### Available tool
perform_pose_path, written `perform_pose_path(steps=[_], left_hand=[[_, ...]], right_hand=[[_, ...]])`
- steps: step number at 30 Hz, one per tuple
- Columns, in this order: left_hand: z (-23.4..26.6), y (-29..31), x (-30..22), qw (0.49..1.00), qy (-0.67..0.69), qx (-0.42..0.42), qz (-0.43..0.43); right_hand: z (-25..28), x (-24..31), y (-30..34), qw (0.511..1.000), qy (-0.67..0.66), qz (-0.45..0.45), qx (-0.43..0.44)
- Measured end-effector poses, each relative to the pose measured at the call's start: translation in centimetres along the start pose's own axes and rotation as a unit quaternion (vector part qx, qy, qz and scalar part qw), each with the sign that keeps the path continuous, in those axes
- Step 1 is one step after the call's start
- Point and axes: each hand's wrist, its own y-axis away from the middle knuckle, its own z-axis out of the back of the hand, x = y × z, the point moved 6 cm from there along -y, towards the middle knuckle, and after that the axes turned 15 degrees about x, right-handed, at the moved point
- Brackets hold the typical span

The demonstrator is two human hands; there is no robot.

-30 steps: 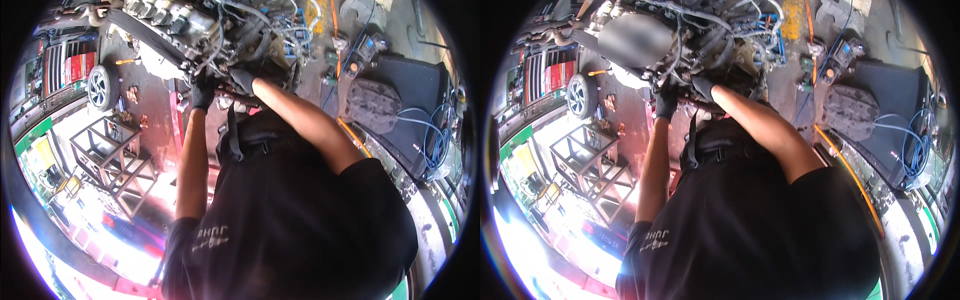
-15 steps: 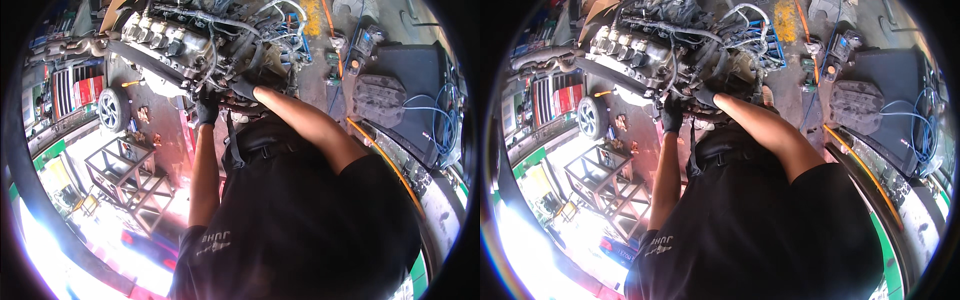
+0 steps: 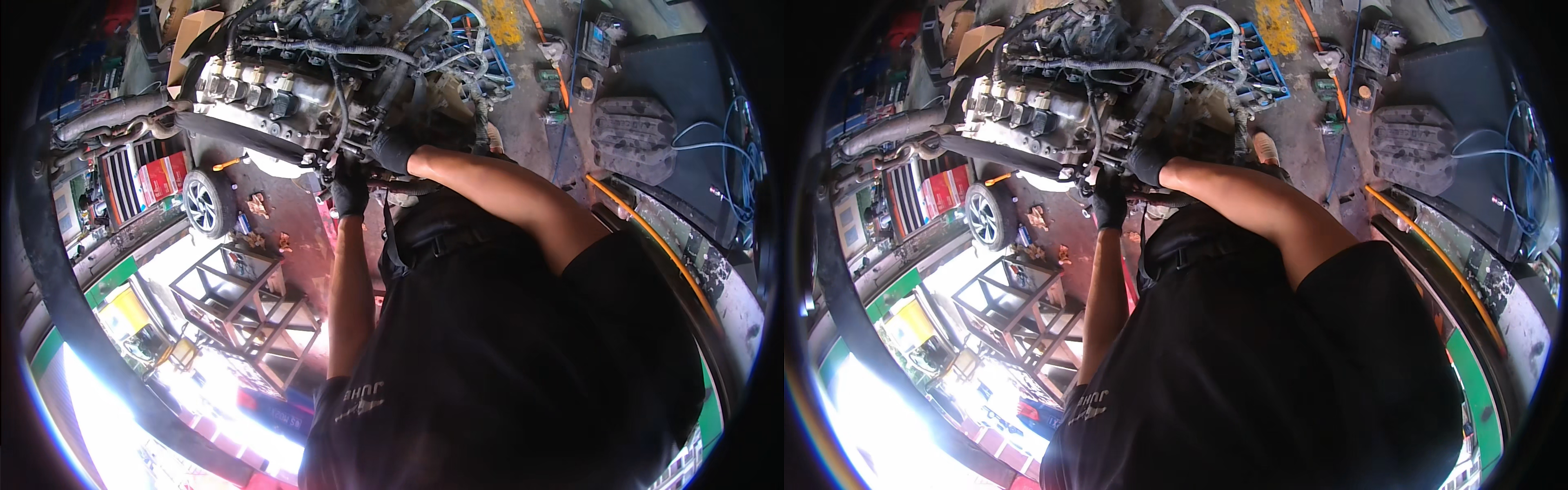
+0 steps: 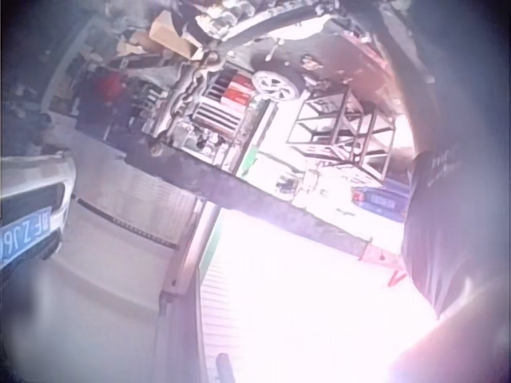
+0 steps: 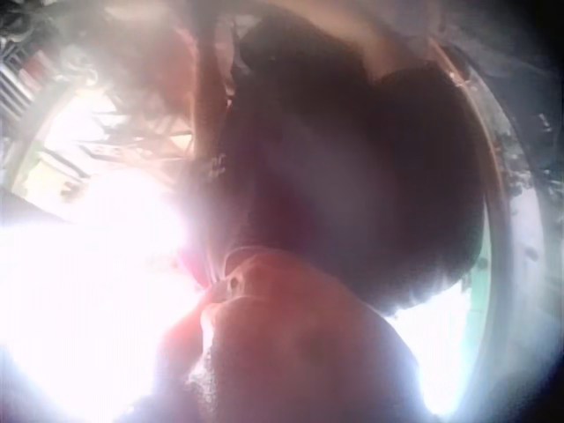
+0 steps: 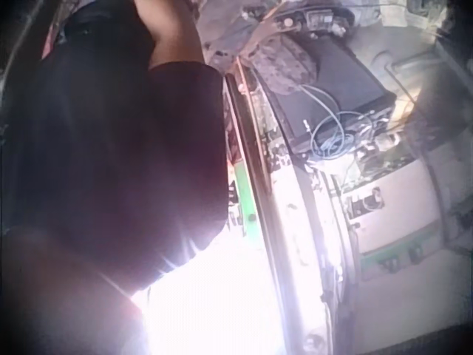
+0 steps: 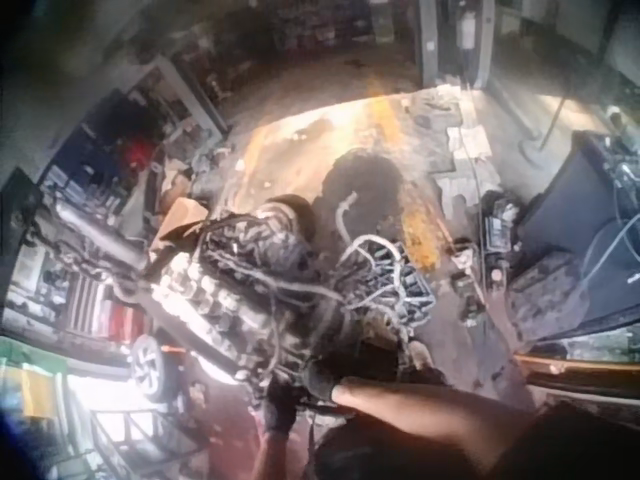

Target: The person removes various hoses, wires, and connectors from a car engine using their hands. They systematically detach components and set them aside on the workbench.

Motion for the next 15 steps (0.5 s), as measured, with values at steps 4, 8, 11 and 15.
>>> perform_pose_path(steps=[4,8,11,15], left_hand=[[-0.9,0.3,2.0,0.991,-0.102,-0.063,-0.065],[-1.0,0.4,0.8,0.997,-0.032,-0.058,-0.049],[-0.4,0.2,-0.2,0.999,-0.024,-0.010,-0.027],[0.2,0.0,-0.8,0.998,0.044,-0.039,-0.032]], right_hand=[[0.7,-1.7,2.5,0.904,-0.391,0.162,-0.053],[7.1,-7.8,5.6,0.929,-0.335,0.047,-0.151],[13.6,-9.0,5.9,0.859,-0.371,-0.015,-0.353],[16.0,-5.6,3.1,0.897,-0.299,-0.047,-0.323]])
